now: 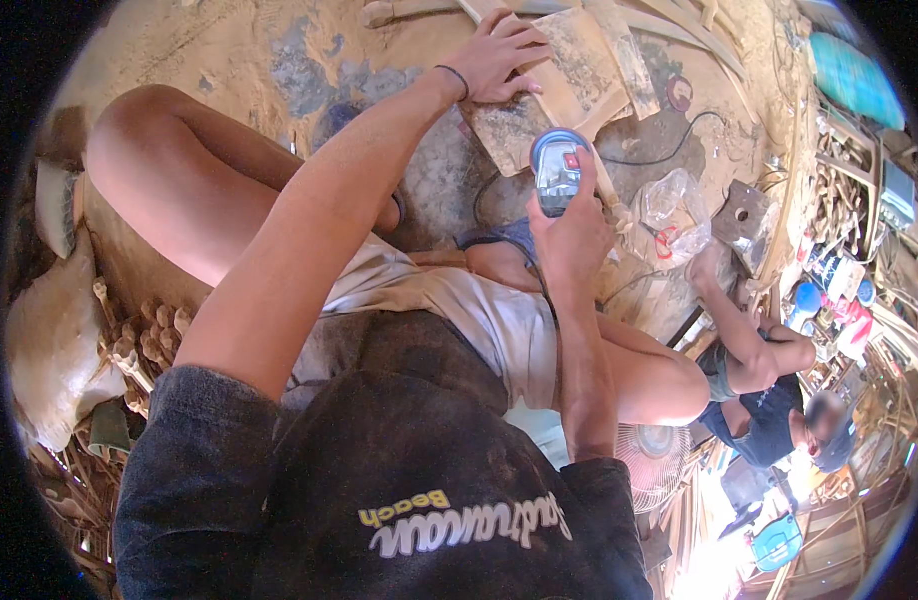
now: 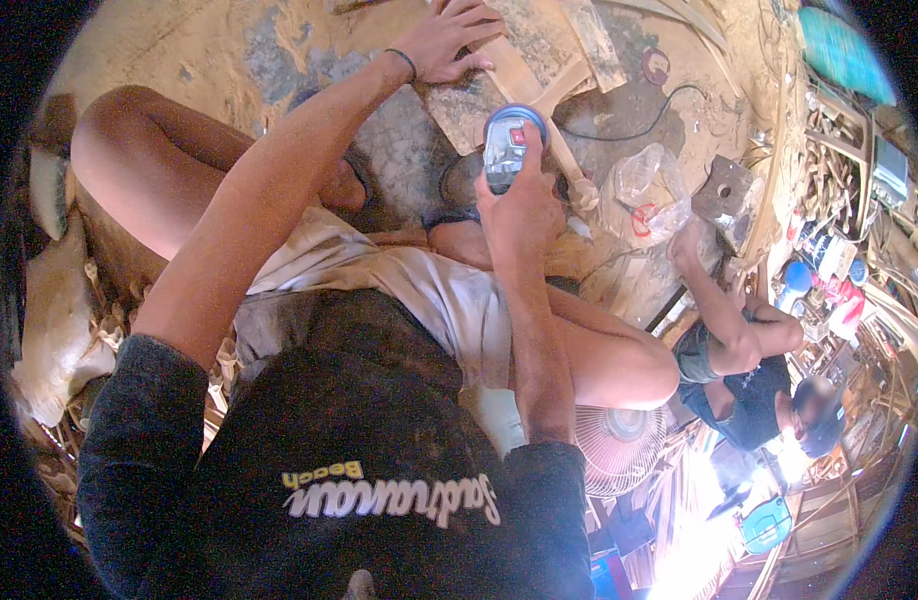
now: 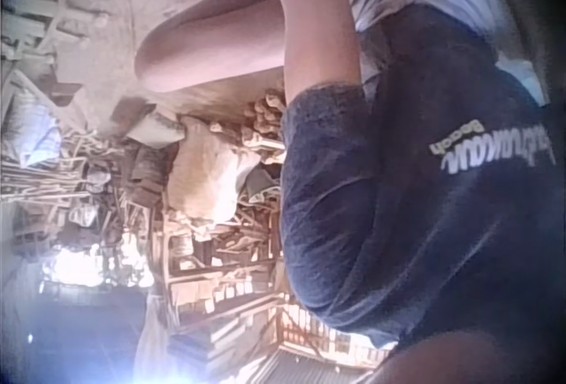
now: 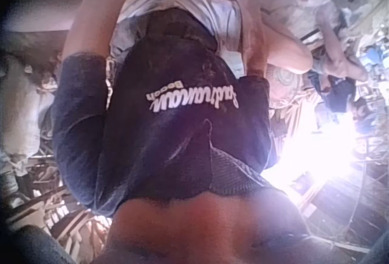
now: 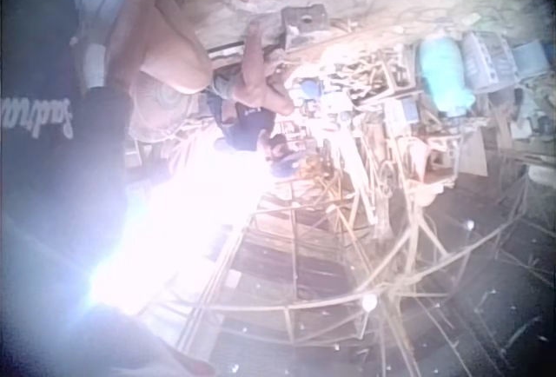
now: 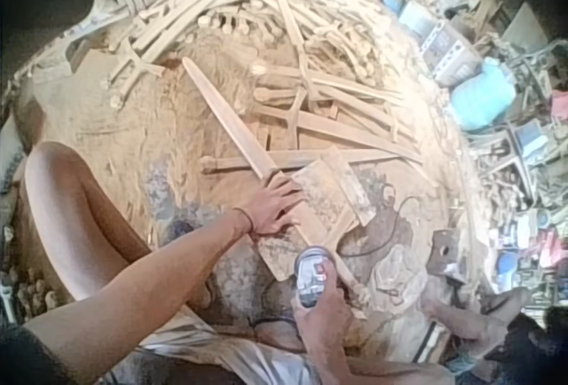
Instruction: The person applies glue to a wooden crossguard and attaches it to a wooden blade, then uses a power sander to smooth the surface of the wooden sword while holding it between their legs.
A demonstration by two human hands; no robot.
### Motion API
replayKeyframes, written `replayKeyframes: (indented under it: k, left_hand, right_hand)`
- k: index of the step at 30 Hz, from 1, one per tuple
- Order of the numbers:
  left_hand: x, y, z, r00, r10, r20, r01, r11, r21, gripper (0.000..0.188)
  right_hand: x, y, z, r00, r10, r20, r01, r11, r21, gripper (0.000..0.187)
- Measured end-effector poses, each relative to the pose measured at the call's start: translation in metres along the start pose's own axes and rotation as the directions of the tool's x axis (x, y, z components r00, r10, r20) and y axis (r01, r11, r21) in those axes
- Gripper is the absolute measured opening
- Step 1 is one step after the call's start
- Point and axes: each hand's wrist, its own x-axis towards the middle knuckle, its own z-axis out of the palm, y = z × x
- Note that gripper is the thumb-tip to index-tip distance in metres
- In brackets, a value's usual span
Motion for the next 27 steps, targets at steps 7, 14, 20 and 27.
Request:
replayKeyframes:
  k: [7,14,20,27]
  left_hand:
    - [-0.009,-0.010,0.006,1.000,-0.019,-0.016,0.021,0.989,0.145,0.059]
    - [-0.005,-0.009,0.005,1.000,-0.004,-0.029,0.007,0.993,0.115,0.060]
    - [-0.003,-0.002,-0.002,1.000,0.000,-0.019,0.000,1.000,0.017,0.063]
    - [-0.002,-0.002,-0.003,1.000,0.004,0.004,-0.004,0.999,0.044,0.062]
  right_hand:
    - [0.006,0.012,0.001,0.996,-0.033,-0.081,0.040,0.995,0.095,0.089]
    - [0.009,0.017,-0.004,0.995,-0.043,-0.091,0.051,0.994,0.092,0.089]
    - [0.009,0.014,-0.002,0.998,-0.017,-0.064,0.022,0.997,0.078,0.089]
    - [0.010,0.013,-0.002,0.999,-0.019,-0.047,0.020,1.000,0.015,0.091]
